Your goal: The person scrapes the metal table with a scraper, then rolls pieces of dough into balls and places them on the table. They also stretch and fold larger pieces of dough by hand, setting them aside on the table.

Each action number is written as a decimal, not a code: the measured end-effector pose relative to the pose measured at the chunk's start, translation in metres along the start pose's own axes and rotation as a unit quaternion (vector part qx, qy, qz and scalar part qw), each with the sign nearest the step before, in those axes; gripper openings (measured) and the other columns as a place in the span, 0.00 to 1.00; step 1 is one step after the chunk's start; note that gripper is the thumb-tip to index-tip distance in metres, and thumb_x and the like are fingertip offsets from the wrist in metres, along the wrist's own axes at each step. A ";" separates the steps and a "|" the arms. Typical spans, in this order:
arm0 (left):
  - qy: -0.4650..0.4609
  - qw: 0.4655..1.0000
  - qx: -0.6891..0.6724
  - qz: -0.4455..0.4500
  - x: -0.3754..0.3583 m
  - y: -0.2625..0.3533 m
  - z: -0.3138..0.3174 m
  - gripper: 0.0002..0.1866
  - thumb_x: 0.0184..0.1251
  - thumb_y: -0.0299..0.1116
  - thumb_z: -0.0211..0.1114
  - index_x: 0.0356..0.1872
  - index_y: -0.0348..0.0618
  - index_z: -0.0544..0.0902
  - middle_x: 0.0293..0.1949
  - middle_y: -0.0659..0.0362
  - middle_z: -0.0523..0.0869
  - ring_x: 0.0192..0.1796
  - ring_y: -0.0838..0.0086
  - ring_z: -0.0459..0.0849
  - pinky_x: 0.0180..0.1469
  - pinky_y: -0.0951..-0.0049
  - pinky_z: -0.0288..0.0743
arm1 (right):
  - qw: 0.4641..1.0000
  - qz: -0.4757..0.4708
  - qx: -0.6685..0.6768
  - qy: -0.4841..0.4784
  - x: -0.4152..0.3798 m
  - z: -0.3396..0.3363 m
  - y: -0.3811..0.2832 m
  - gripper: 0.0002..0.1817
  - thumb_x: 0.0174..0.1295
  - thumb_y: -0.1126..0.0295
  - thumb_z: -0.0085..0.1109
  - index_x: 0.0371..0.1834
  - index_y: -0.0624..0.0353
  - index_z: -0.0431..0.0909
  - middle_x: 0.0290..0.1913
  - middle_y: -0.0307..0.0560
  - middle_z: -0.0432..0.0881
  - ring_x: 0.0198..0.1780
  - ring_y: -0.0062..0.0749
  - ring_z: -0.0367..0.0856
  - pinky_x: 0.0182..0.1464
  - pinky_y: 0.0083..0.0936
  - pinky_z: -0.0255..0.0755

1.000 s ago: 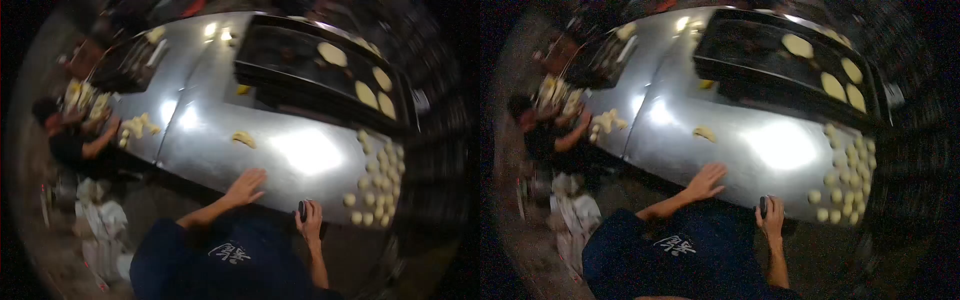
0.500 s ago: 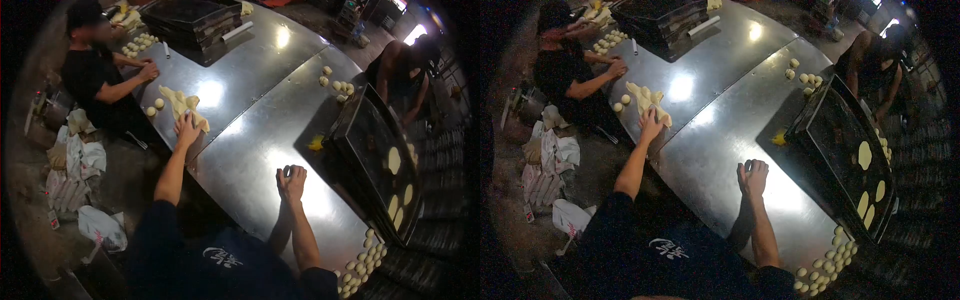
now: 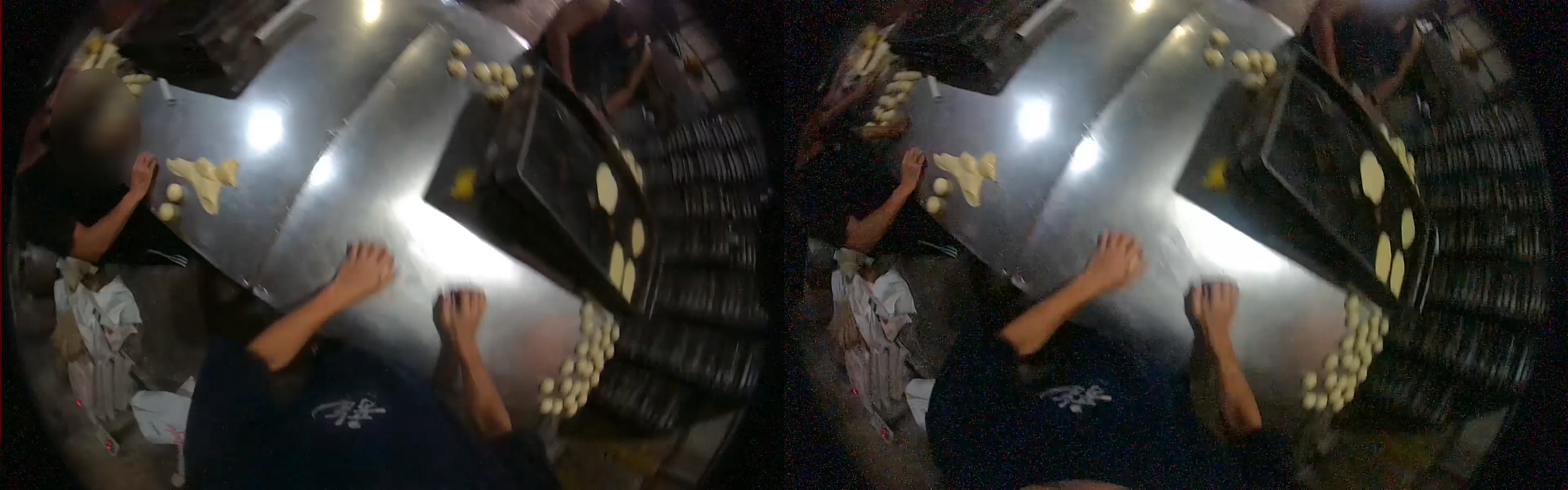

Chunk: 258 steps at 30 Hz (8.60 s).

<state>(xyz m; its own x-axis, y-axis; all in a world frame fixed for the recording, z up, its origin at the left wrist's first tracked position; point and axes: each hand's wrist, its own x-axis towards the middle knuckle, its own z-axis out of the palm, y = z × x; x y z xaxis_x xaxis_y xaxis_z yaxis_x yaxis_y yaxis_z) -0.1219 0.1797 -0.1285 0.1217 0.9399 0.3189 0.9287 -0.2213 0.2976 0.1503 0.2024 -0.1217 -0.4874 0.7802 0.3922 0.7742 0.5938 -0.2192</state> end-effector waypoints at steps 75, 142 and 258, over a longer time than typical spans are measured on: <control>0.119 0.862 -0.363 0.334 0.211 0.480 0.056 0.20 0.51 0.20 0.74 0.48 0.40 0.84 0.51 0.53 0.82 0.53 0.57 0.81 0.54 0.65 0.79 | 0.860 0.422 -0.005 0.287 -0.175 -0.196 0.177 0.19 0.61 0.65 0.64 0.51 0.65 0.77 0.48 0.58 0.77 0.52 0.54 0.71 0.56 0.46 0.68; -0.119 0.963 -0.241 -0.039 -0.021 -0.019 -0.052 0.14 0.56 0.36 0.65 0.42 0.41 0.80 0.45 0.50 0.82 0.52 0.54 0.79 0.55 0.56 0.73 | 0.986 -0.017 0.085 -0.144 -0.068 -0.051 0.058 0.29 0.53 0.61 0.67 0.57 0.61 0.72 0.55 0.61 0.71 0.57 0.55 0.68 0.62 0.51 0.65; -0.037 0.977 0.040 -0.204 0.041 -0.084 -0.027 0.43 0.69 0.66 0.55 0.76 0.47 0.62 0.79 0.45 0.55 0.81 0.48 0.45 0.79 0.47 0.37 | 0.983 -0.022 0.027 -0.181 0.039 0.010 -0.049 0.36 0.73 0.48 0.41 0.77 0.59 0.59 0.79 0.68 0.48 0.80 0.67 0.41 0.77 0.65 0.33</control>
<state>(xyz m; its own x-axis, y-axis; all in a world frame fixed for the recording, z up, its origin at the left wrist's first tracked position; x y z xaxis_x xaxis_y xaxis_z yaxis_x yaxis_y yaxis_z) -0.2046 0.2296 -0.1166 -0.2416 0.9628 0.1213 0.9297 0.1939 0.3131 0.0896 0.2060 -0.1049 -0.6399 0.7660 0.0611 0.7308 0.6312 -0.2599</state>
